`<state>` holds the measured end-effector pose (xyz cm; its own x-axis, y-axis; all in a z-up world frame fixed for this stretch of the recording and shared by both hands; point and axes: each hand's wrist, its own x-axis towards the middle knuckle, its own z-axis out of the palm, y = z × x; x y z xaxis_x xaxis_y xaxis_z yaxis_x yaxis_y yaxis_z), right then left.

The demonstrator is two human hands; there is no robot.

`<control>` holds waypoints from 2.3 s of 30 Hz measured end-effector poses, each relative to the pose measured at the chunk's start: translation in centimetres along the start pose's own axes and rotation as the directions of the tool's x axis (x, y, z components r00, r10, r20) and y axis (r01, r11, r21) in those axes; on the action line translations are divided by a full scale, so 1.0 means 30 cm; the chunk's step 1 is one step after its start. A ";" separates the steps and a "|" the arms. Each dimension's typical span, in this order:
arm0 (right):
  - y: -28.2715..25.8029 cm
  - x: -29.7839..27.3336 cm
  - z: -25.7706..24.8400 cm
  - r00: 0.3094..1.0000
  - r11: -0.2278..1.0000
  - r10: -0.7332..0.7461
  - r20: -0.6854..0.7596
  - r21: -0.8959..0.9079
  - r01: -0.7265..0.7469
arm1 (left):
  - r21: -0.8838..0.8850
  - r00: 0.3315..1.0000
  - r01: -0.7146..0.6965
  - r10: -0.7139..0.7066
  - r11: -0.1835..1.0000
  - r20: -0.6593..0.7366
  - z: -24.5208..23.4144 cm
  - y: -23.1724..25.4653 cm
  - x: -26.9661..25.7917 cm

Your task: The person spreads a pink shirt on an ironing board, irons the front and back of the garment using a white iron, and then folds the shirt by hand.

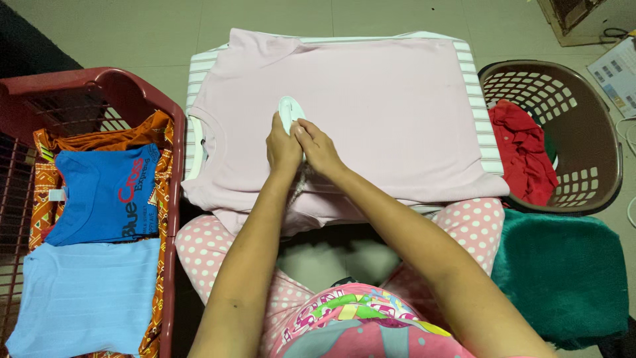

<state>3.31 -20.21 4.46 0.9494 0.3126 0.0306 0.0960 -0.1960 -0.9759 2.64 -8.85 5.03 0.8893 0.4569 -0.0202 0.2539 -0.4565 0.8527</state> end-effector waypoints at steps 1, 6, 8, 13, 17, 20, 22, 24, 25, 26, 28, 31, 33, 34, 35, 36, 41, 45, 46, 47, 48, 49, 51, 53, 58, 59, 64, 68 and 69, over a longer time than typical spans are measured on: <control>0.001 0.012 0.015 1.000 0.997 0.023 0.015 0.078 -0.024 | -0.085 0.999 -0.028 0.027 0.996 -0.018 0.019 -0.028 0.021; -0.006 0.059 0.115 0.983 0.980 0.139 -0.124 -0.123 -0.154 | -0.293 0.991 -0.134 0.123 0.947 -0.055 0.009 -0.183 0.111; -0.024 0.051 0.131 0.975 0.931 0.154 -0.159 -0.306 -0.197 | -0.228 0.985 -0.172 0.163 0.958 -0.061 -0.013 -0.205 0.117; -0.014 0.075 0.016 0.948 0.823 0.117 -0.295 -0.505 -0.258 | 0.267 0.952 -0.268 0.297 0.926 -0.073 -0.096 -0.257 0.096; 0.115 0.112 -0.285 0.898 0.796 0.109 -0.426 -0.504 -0.336 | 0.477 0.917 -0.351 0.399 0.806 0.000 -0.175 -0.318 0.059; 0.257 0.126 -0.598 0.802 0.782 -0.084 -0.592 -0.538 -0.316 | 0.519 0.912 -0.364 0.409 0.774 0.029 -0.182 -0.320 0.050; 0.335 0.103 -0.808 0.754 0.804 -0.133 -0.643 -0.515 -0.298 | 0.528 0.915 -0.359 0.403 0.770 0.034 -0.180 -0.311 0.052; 0.373 0.048 -0.999 0.716 0.830 -0.124 -0.687 -0.467 -0.305 | 0.538 0.914 -0.360 0.403 0.763 0.040 -0.177 -0.300 0.067; 0.387 0.018 -1.068 0.696 0.836 -0.114 -0.709 -0.447 -0.317 | 0.540 0.912 -0.366 0.409 0.758 0.045 -0.176 -0.296 0.077; 0.401 -0.014 -1.120 0.673 0.843 -0.109 -0.731 -0.426 -0.327 | 0.543 0.909 -0.373 0.414 0.753 0.050 -0.175 -0.290 0.090; 0.423 -0.047 -1.190 0.595 0.856 -0.126 -0.794 -0.391 -0.339 | 0.540 0.912 -0.372 0.405 0.755 0.061 -0.165 -0.272 0.119; 0.451 -0.020 -1.232 0.507 0.888 -0.042 -0.861 -0.264 -0.375 | 0.539 0.933 -0.342 0.347 0.770 0.096 -0.150 -0.247 0.157; 0.463 0.018 -1.223 0.513 0.921 0.012 -0.858 -0.190 -0.340 | 0.555 0.947 -0.316 0.295 0.770 0.129 -0.134 -0.234 0.177; 0.469 0.044 -1.191 0.543 0.942 0.016 -0.839 -0.169 -0.290 | 0.570 0.950 -0.309 0.276 0.761 0.147 -0.127 -0.234 0.177; 0.467 0.081 -1.147 0.576 0.960 0.016 -0.817 -0.147 -0.236 | 0.586 0.953 -0.301 0.257 0.752 0.160 -0.123 -0.234 0.176; 0.461 0.120 -1.086 0.618 0.968 0.036 -0.786 -0.127 -0.217 | 0.602 0.956 -0.293 0.237 0.743 0.173 -0.120 -0.234 0.178; 0.321 0.228 -0.562 0.897 0.914 -0.110 -0.428 -0.397 -0.078 | 0.592 0.954 -0.300 0.240 0.748 0.180 -0.132 -0.258 0.169; 0.093 0.245 -0.213 0.977 0.931 -0.169 -0.131 -0.347 0.114 | 0.593 0.956 -0.292 0.234 0.750 0.175 -0.134 -0.260 0.162; 0.050 0.243 -0.153 0.989 0.946 -0.124 -0.081 -0.311 0.093 | 0.592 0.957 -0.291 0.232 0.752 0.175 -0.134 -0.259 0.164; 0.015 0.247 -0.112 0.996 0.958 -0.080 -0.028 -0.277 0.069 | 0.591 0.958 -0.288 0.229 0.753 0.174 -0.133 -0.258 0.165; -0.012 0.261 -0.089 0.997 0.951 -0.072 -0.011 -0.303 0.065 | 0.590 0.958 -0.286 0.227 0.755 0.174 -0.133 -0.258 0.167; -0.027 0.278 -0.074 0.998 0.942 -0.063 0.005 -0.329 0.061 | 0.589 0.960 -0.282 0.222 0.757 0.173 -0.132 -0.257 0.168; -0.024 0.324 -0.081 0.998 0.920 -0.065 -0.024 -0.389 0.050 | 0.589 0.961 -0.275 0.212 0.760 0.175 -0.133 -0.257 0.169; 0.008 0.399 -0.105 0.990 0.889 -0.093 -0.110 -0.456 0.033 | 0.598 0.960 -0.282 0.220 0.750 0.176 -0.132 -0.256 0.168; 0.204 0.536 -0.429 0.929 0.884 -0.050 -0.367 -0.449 -0.129 | 0.602 0.962 -0.274 0.214 0.750 0.171 -0.140 -0.247 0.159; 0.241 0.542 -0.533 0.915 0.908 -0.051 -0.400 -0.401 -0.125 | 0.602 0.962 -0.273 0.214 0.750 0.170 -0.139 -0.244 0.159; 0.328 0.461 -0.985 0.800 0.927 -0.116 -0.589 -0.353 -0.125 | 0.600 0.961 -0.275 0.220 0.751 0.166 -0.139 -0.235 0.161; 0.338 0.364 -1.155 0.747 0.888 -0.080 -0.660 -0.387 -0.247 | 0.603 0.964 -0.266 0.210 0.752 0.164 -0.137 -0.232 0.154; 0.342 0.346 -1.175 0.733 0.882 -0.102 -0.673 -0.402 -0.247 | 0.604 0.964 -0.265 0.210 0.752 0.163 -0.137 -0.233 0.154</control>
<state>24.69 -51.74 2.39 0.8873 -0.3760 0.2669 -0.0293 -0.6236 -0.7812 3.41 -0.41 1.12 0.9725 0.2208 0.0744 0.1847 -0.9252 0.3314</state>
